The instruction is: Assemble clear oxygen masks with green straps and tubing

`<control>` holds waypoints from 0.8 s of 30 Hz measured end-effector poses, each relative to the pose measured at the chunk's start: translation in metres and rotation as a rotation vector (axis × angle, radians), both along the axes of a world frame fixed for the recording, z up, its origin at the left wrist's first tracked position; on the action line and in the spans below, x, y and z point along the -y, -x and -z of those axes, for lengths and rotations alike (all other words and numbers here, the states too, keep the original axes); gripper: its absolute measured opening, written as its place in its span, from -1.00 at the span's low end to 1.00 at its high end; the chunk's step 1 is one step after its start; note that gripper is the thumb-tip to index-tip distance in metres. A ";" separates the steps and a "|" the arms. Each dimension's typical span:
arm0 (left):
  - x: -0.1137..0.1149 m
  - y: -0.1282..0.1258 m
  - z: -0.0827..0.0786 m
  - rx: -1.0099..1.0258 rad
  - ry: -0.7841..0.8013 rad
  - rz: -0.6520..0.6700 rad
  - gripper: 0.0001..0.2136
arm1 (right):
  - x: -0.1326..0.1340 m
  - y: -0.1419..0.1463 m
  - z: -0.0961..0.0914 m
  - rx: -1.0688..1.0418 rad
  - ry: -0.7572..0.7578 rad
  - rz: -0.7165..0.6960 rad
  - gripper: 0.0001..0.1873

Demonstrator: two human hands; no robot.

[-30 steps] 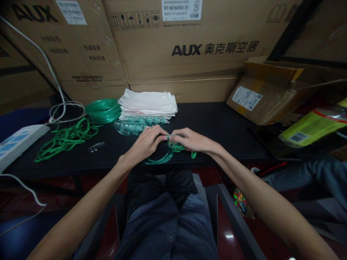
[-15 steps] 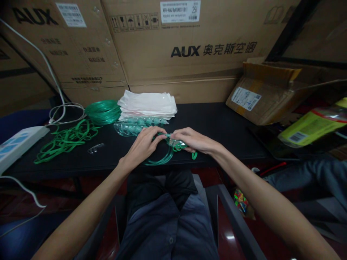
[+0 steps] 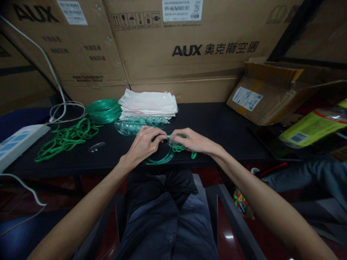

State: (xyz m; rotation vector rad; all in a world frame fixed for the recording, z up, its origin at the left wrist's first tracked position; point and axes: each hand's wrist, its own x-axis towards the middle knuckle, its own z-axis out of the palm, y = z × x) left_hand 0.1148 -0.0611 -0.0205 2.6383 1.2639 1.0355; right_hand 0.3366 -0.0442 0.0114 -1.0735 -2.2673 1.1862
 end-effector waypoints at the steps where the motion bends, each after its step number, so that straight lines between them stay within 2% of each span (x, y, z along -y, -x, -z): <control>1: 0.000 0.000 0.000 -0.008 -0.001 0.000 -0.81 | -0.001 0.000 0.001 0.002 -0.056 -0.019 -0.64; 5: 0.000 0.001 0.001 -0.034 -0.001 -0.023 -0.79 | -0.004 0.001 0.004 0.020 -0.234 -0.057 -0.65; 11: 0.002 -0.002 -0.003 -0.020 -0.002 -0.073 -0.80 | -0.002 0.002 0.003 0.095 -0.325 -0.011 -0.68; 14: 0.006 0.003 -0.014 0.021 -0.041 -0.123 -0.79 | 0.000 0.001 -0.002 0.152 -0.347 -0.010 -0.68; 17: 0.021 0.016 -0.031 0.075 -0.069 -0.245 -0.78 | 0.003 -0.002 -0.006 0.200 -0.364 -0.020 -0.69; 20: 0.044 0.034 -0.043 0.042 0.067 -0.461 -0.70 | 0.007 -0.005 -0.009 0.212 -0.374 -0.012 -0.67; 22: 0.057 0.045 -0.044 -0.040 0.233 -0.584 -0.61 | 0.009 -0.006 -0.011 0.207 -0.368 -0.013 -0.68; 24: 0.063 0.050 -0.040 -0.108 0.353 -0.632 -0.55 | 0.012 -0.006 -0.013 0.203 -0.361 -0.007 -0.70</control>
